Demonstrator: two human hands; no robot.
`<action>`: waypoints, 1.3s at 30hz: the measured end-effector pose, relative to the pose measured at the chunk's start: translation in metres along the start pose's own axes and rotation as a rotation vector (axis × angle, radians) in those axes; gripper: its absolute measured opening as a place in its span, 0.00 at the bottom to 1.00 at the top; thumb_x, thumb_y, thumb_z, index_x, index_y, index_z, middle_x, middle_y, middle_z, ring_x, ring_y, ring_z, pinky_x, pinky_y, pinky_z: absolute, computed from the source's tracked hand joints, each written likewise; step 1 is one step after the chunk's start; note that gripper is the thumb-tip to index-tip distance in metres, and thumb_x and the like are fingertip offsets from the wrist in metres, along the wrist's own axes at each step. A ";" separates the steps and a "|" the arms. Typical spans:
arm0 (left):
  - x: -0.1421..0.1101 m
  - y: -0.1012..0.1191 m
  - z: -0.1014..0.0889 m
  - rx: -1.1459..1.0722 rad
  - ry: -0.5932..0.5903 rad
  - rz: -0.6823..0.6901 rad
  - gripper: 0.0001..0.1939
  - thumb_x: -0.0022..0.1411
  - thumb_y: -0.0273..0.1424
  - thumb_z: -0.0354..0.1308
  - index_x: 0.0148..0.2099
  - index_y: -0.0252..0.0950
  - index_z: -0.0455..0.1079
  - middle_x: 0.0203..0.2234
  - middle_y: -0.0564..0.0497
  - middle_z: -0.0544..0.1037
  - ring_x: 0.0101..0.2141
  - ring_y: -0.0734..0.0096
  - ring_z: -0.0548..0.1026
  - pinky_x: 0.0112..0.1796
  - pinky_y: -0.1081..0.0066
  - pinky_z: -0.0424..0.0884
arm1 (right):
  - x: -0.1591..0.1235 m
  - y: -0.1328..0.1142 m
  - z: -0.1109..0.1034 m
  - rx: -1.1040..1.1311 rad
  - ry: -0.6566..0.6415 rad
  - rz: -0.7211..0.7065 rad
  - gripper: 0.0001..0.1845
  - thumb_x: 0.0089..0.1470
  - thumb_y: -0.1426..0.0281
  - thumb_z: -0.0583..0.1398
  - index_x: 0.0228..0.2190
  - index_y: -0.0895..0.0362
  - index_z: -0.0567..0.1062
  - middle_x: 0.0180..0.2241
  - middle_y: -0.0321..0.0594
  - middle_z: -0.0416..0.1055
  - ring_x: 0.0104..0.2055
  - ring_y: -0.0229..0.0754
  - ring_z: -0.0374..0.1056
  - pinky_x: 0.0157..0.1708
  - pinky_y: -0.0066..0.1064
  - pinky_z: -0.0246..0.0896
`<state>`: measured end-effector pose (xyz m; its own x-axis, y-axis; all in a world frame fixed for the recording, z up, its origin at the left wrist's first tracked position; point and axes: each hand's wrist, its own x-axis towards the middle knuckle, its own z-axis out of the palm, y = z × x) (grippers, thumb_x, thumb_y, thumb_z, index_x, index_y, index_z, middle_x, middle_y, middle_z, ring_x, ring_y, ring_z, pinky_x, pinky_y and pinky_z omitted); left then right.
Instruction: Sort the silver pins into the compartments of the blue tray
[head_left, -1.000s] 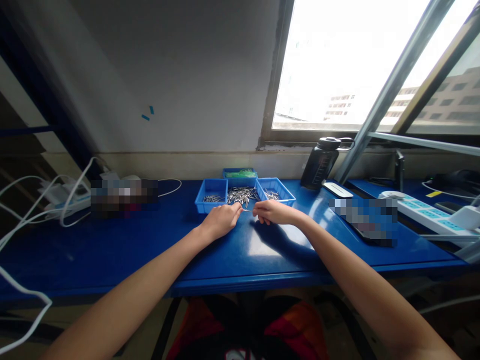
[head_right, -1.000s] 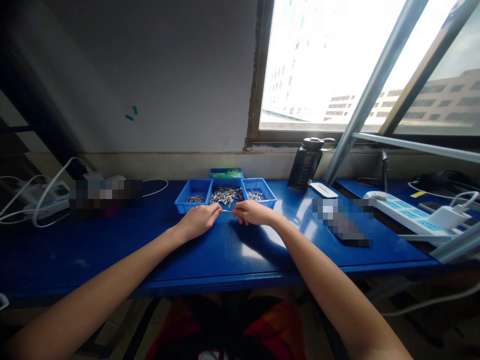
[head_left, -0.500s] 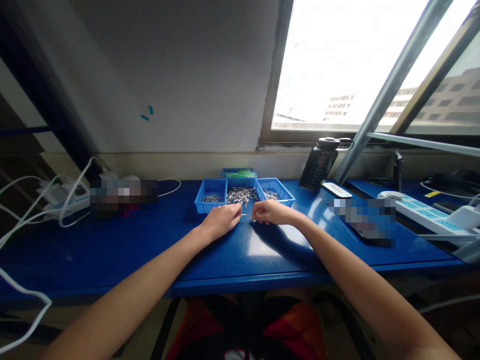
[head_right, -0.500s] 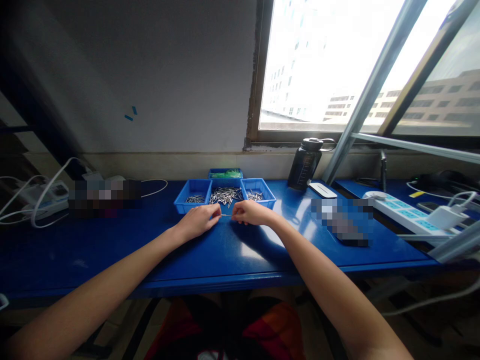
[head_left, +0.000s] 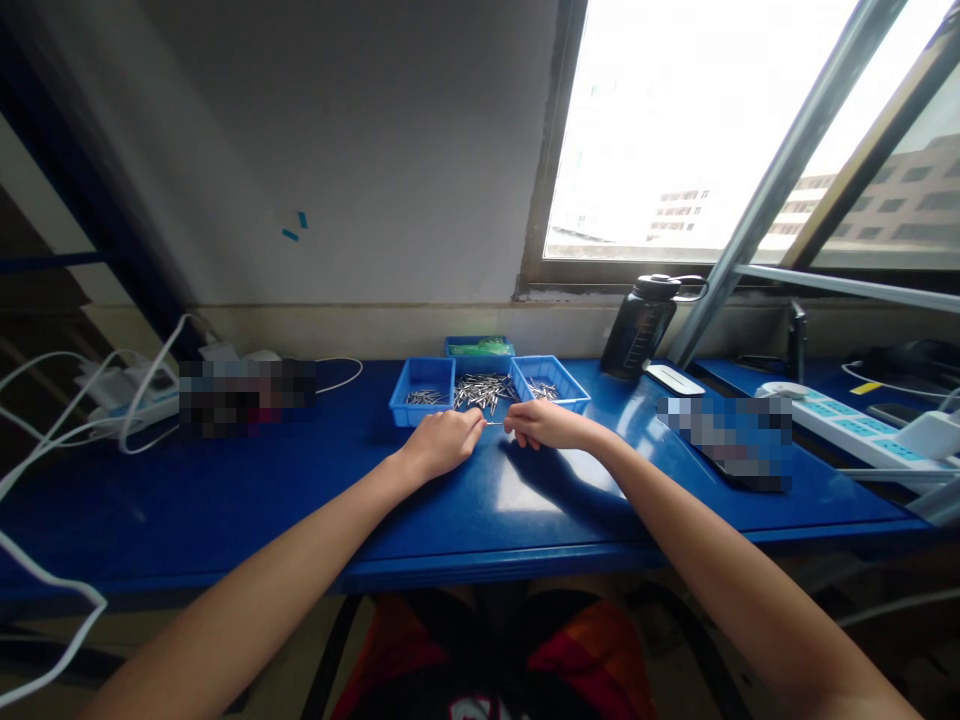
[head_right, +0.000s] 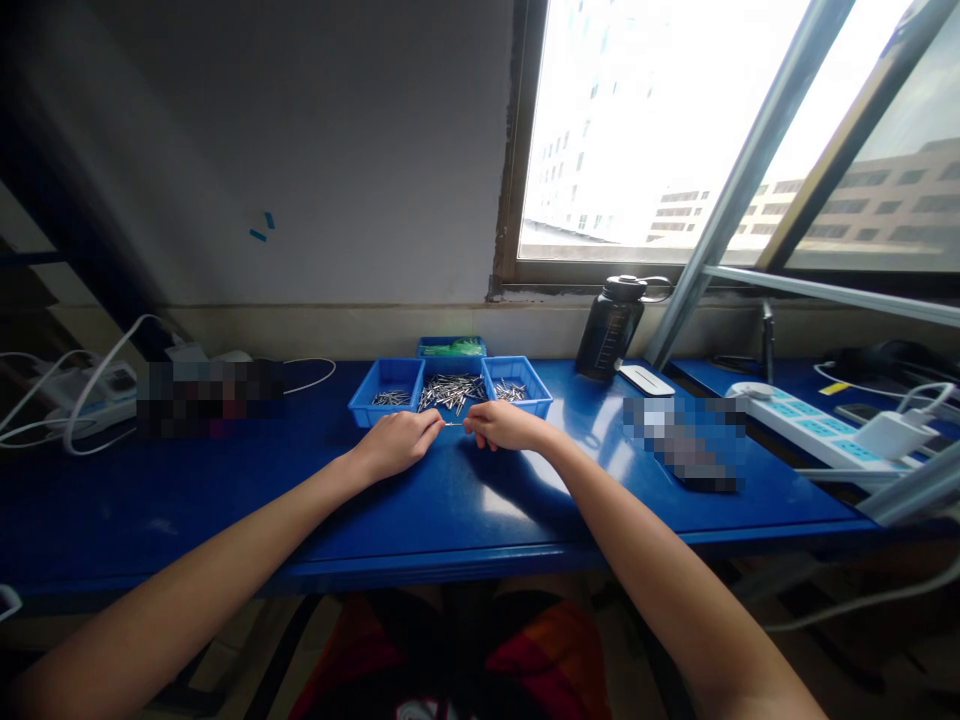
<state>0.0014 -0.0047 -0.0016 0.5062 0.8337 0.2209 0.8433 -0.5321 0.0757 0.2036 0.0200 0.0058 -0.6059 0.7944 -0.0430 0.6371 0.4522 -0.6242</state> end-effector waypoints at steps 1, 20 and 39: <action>0.000 0.000 0.000 0.005 -0.007 -0.008 0.18 0.64 0.39 0.34 0.39 0.37 0.63 0.31 0.46 0.75 0.34 0.60 0.73 0.31 0.68 0.65 | 0.000 0.000 0.000 0.007 -0.004 0.002 0.16 0.54 0.61 0.48 0.28 0.58 0.68 0.21 0.35 0.68 0.18 0.32 0.61 0.22 0.24 0.56; 0.001 0.000 0.000 0.014 -0.015 -0.006 0.18 0.64 0.39 0.34 0.40 0.37 0.62 0.31 0.46 0.75 0.34 0.60 0.73 0.31 0.69 0.65 | -0.001 -0.004 -0.001 -0.027 0.008 0.012 0.15 0.54 0.62 0.49 0.28 0.59 0.69 0.21 0.35 0.68 0.18 0.31 0.61 0.21 0.23 0.55; 0.000 0.003 -0.008 -0.033 -0.068 -0.005 0.10 0.59 0.35 0.45 0.41 0.40 0.63 0.31 0.49 0.75 0.33 0.65 0.73 0.32 0.72 0.64 | 0.000 0.000 -0.001 -0.063 0.012 0.011 0.11 0.47 0.62 0.56 0.27 0.58 0.69 0.21 0.34 0.68 0.19 0.33 0.62 0.19 0.24 0.56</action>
<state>0.0020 -0.0077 0.0064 0.5138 0.8440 0.1541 0.8402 -0.5313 0.1087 0.2037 0.0204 0.0063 -0.5935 0.8038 -0.0402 0.6725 0.4678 -0.5735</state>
